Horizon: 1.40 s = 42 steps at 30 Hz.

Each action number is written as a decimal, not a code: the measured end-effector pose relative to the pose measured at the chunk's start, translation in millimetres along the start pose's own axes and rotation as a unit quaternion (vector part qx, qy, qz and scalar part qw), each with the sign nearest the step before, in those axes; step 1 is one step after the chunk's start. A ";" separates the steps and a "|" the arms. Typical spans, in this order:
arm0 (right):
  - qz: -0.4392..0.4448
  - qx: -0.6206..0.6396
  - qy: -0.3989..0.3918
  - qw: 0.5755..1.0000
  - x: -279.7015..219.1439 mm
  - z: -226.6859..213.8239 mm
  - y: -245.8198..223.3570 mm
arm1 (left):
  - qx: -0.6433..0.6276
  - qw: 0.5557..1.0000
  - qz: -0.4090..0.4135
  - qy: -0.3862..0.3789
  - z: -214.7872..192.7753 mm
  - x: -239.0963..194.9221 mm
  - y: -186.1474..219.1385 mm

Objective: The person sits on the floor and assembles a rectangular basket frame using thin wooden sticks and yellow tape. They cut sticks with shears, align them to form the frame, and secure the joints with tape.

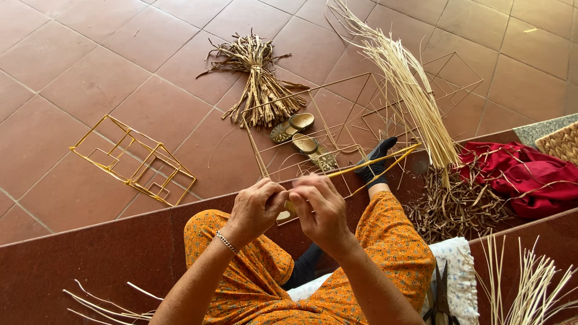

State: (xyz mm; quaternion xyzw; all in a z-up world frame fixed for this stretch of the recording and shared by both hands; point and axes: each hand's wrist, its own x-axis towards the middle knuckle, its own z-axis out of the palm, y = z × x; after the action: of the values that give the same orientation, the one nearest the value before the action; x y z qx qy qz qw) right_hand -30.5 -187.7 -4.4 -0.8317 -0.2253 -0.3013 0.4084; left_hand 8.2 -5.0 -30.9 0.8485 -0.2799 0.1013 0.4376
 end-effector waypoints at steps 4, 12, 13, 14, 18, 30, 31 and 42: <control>-0.027 -0.023 -0.093 0.995 16.2 1.8 2.2 | -0.071 0.997 -0.029 -0.016 -5.2 0.8 -6.8; 0.018 -0.049 -0.221 0.974 22.2 -1.9 20.4 | -0.096 0.963 -0.238 -0.084 -35.5 -10.8 -8.4; 0.020 -0.047 -0.235 0.971 22.8 -0.6 18.9 | -0.096 0.973 -0.198 -0.068 -39.9 -11.9 -3.9; 0.024 -0.042 -0.226 0.973 25.4 0.7 18.1 | -0.095 0.982 -0.157 -0.050 -44.3 -11.2 1.0; 0.031 -0.045 -0.209 0.976 27.3 1.2 14.6 | -0.047 0.987 -0.155 -0.022 -55.8 -14.2 20.7; 0.031 -0.045 -0.225 0.973 33.5 -7.5 3.8 | -0.076 0.992 -0.097 0.030 -35.4 -23.5 7.7; 0.031 -0.046 -0.230 0.972 33.9 -7.7 2.9 | -0.105 0.986 -0.131 0.019 -30.5 -25.4 4.6; 0.015 -0.115 -0.247 0.962 32.9 16.7 9.5 | -0.236 0.900 -0.358 -0.080 13.4 -48.1 -63.3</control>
State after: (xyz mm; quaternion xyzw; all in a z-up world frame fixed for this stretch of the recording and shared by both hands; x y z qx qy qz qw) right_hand 4.3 -175.2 4.9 -0.9250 -0.2704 -0.1038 0.2461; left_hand 3.4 32.0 -102.4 0.7684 -0.0068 -0.1999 0.6079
